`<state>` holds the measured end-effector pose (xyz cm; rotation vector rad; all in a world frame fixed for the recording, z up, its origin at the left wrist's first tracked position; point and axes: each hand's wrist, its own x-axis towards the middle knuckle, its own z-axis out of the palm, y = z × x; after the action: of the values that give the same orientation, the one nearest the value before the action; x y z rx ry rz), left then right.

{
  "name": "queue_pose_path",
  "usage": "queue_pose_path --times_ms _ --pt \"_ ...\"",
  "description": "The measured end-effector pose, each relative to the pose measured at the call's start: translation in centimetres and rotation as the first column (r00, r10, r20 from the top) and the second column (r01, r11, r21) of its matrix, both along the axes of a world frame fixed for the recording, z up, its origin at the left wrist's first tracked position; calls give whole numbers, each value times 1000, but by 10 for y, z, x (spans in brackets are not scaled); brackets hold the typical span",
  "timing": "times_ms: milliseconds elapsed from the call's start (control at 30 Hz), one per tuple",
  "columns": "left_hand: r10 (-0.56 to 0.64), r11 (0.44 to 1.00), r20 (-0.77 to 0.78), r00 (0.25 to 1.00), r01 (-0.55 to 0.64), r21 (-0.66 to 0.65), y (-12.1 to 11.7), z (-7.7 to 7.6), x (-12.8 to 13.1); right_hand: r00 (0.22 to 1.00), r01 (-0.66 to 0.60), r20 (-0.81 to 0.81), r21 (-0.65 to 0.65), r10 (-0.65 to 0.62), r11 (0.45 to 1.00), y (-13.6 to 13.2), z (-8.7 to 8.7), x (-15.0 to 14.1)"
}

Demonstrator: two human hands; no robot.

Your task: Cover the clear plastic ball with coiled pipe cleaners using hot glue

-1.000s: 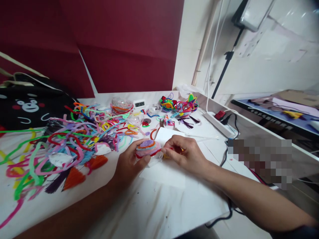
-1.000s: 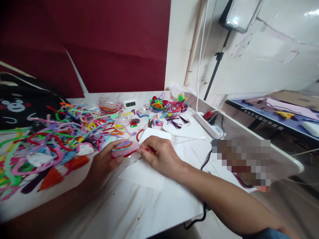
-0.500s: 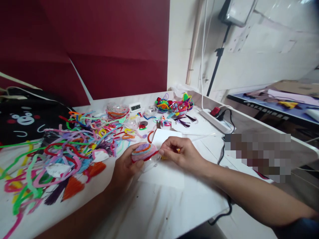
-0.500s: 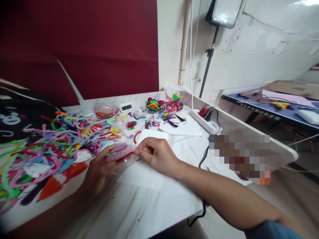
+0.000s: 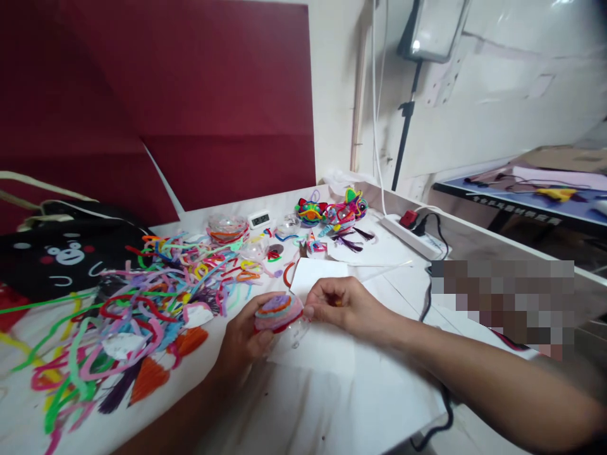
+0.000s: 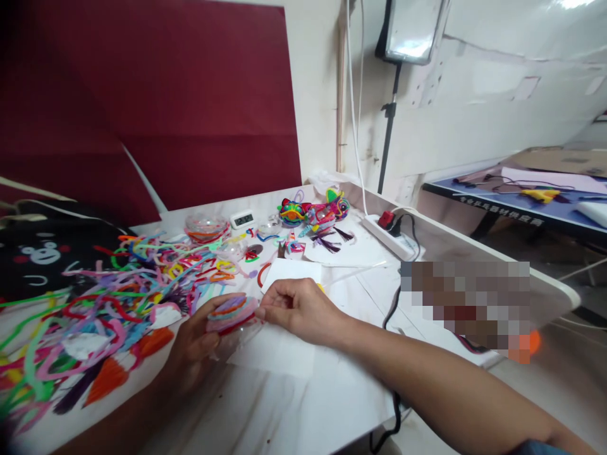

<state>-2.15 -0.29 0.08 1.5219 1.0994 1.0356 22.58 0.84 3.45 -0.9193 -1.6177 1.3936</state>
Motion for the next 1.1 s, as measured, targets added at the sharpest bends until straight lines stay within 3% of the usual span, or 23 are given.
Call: queue_pose_path --times_ms 100,267,1100 --pt "-18 1000 103 995 18 -4 -1 2 -1 999 -48 -22 -87 46 995 0 5 2" --pt "-86 995 101 991 79 67 1 0 -6 995 -101 4 -152 103 983 1 9 6" --pt "-191 980 165 968 180 79 3 3 -1 988 -152 -11 -145 152 978 0 15 11"
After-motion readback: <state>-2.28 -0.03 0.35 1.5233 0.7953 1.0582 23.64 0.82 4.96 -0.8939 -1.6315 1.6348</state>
